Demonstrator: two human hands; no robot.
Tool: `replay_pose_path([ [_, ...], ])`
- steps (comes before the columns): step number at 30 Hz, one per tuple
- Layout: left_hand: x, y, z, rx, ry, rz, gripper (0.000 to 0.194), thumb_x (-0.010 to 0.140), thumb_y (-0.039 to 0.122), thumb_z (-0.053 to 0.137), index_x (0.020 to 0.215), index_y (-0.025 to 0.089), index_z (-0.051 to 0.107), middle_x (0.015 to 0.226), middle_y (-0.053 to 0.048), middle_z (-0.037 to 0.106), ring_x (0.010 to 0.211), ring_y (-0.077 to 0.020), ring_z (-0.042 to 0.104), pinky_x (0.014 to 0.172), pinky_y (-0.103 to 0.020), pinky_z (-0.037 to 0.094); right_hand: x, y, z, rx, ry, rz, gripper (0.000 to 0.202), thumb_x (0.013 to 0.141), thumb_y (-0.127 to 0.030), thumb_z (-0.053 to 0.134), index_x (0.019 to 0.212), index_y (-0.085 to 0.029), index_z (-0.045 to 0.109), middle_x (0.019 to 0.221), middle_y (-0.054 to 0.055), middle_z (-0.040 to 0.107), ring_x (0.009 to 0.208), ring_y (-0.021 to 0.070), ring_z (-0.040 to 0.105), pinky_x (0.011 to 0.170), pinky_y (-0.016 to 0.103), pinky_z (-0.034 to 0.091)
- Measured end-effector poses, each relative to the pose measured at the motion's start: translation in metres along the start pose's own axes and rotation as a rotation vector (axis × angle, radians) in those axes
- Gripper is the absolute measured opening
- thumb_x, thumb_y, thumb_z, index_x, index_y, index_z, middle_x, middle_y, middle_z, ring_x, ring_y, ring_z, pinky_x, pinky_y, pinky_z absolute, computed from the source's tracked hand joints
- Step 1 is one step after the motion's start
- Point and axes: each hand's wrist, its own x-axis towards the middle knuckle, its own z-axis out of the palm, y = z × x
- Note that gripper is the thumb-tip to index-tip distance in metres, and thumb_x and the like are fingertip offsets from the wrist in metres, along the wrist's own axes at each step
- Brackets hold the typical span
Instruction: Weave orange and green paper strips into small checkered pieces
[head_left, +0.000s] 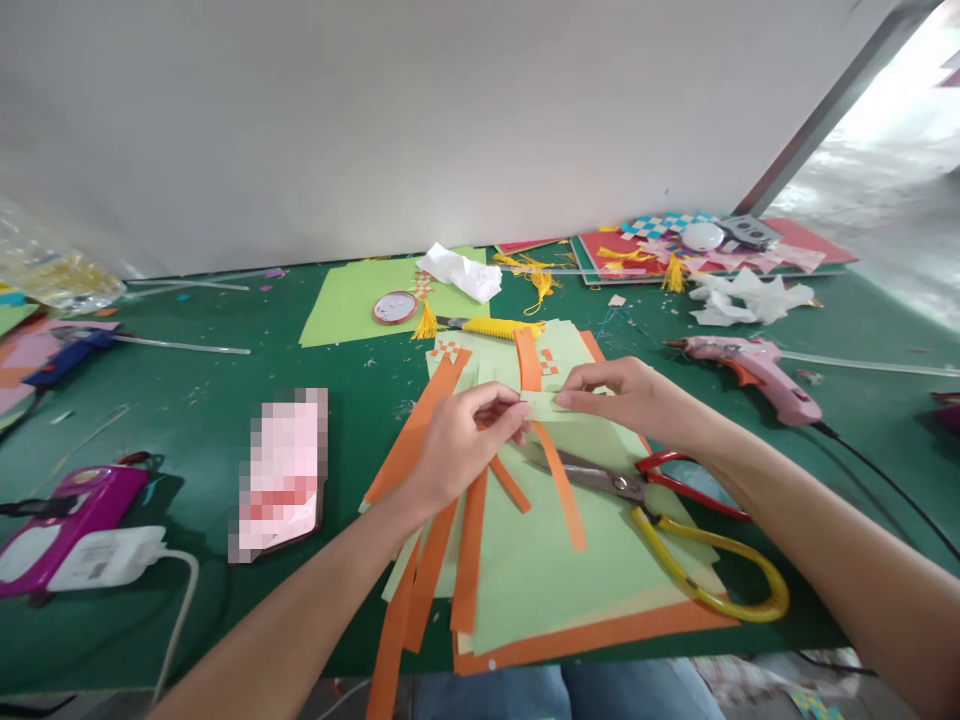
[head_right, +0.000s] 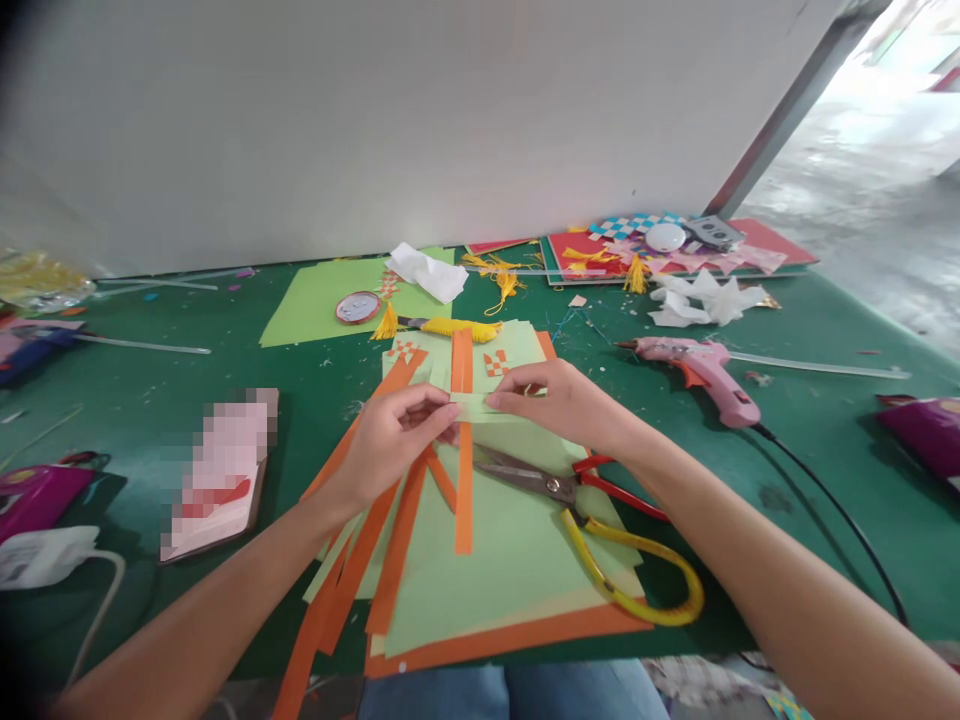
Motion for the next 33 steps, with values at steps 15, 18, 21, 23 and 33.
replay_pose_path([
  [15, 0.000, 0.000, 0.000, 0.029, -0.082, 0.008, 0.020, 0.087, 0.035, 0.057, 0.075, 0.019, 0.060, 0.068, 0.000, 0.064, 0.065, -0.0139, 0.065, 0.065, -0.024, 0.051, 0.001, 0.005, 0.002, -0.029, 0.103, -0.098, 0.030, 0.077, -0.048, 0.067, 0.094, -0.023, 0.067, 0.100, 0.005, 0.067, 0.091, 0.0216, 0.060, 0.084, 0.035, 0.046],
  [18, -0.001, 0.000, 0.000, 0.034, -0.077, 0.011, 0.023, 0.087, 0.038, 0.057, 0.075, 0.019, 0.060, 0.069, 0.000, 0.064, 0.065, -0.0145, 0.065, 0.066, -0.025, 0.052, 0.001, 0.005, 0.004, -0.003, 0.059, -0.114, 0.030, 0.078, -0.050, 0.065, 0.092, -0.024, 0.068, 0.104, 0.005, 0.066, 0.097, 0.0231, 0.060, 0.088, 0.035, 0.044],
  [21, 0.000, 0.001, 0.000, 0.038, -0.071, 0.030, 0.022, 0.087, 0.037, 0.056, 0.076, 0.019, 0.061, 0.068, 0.000, 0.064, 0.064, -0.0136, 0.065, 0.066, -0.024, 0.052, -0.001, 0.001, 0.004, 0.049, 0.010, -0.102, 0.031, 0.081, -0.054, 0.062, 0.078, -0.023, 0.067, 0.090, 0.003, 0.068, 0.087, 0.0210, 0.061, 0.081, 0.032, 0.044],
  [23, 0.000, 0.001, 0.000, 0.032, -0.077, 0.034, 0.021, 0.088, 0.035, 0.056, 0.077, 0.019, 0.062, 0.068, 0.000, 0.065, 0.064, -0.0130, 0.065, 0.066, -0.023, 0.052, -0.002, -0.002, 0.004, 0.075, -0.002, -0.078, 0.033, 0.081, -0.055, 0.060, 0.075, -0.023, 0.066, 0.084, 0.002, 0.068, 0.081, 0.0196, 0.059, 0.076, 0.031, 0.044],
  [33, -0.001, -0.001, 0.000, -0.007, -0.096, -0.001, 0.016, 0.088, 0.032, 0.056, 0.079, 0.020, 0.061, 0.071, 0.002, 0.064, 0.066, -0.0123, 0.066, 0.066, -0.021, 0.052, -0.003, -0.006, 0.004, 0.063, -0.019, -0.029, 0.022, 0.085, -0.038, 0.059, 0.072, -0.021, 0.065, 0.077, 0.000, 0.065, 0.076, 0.0168, 0.055, 0.073, 0.030, 0.039],
])
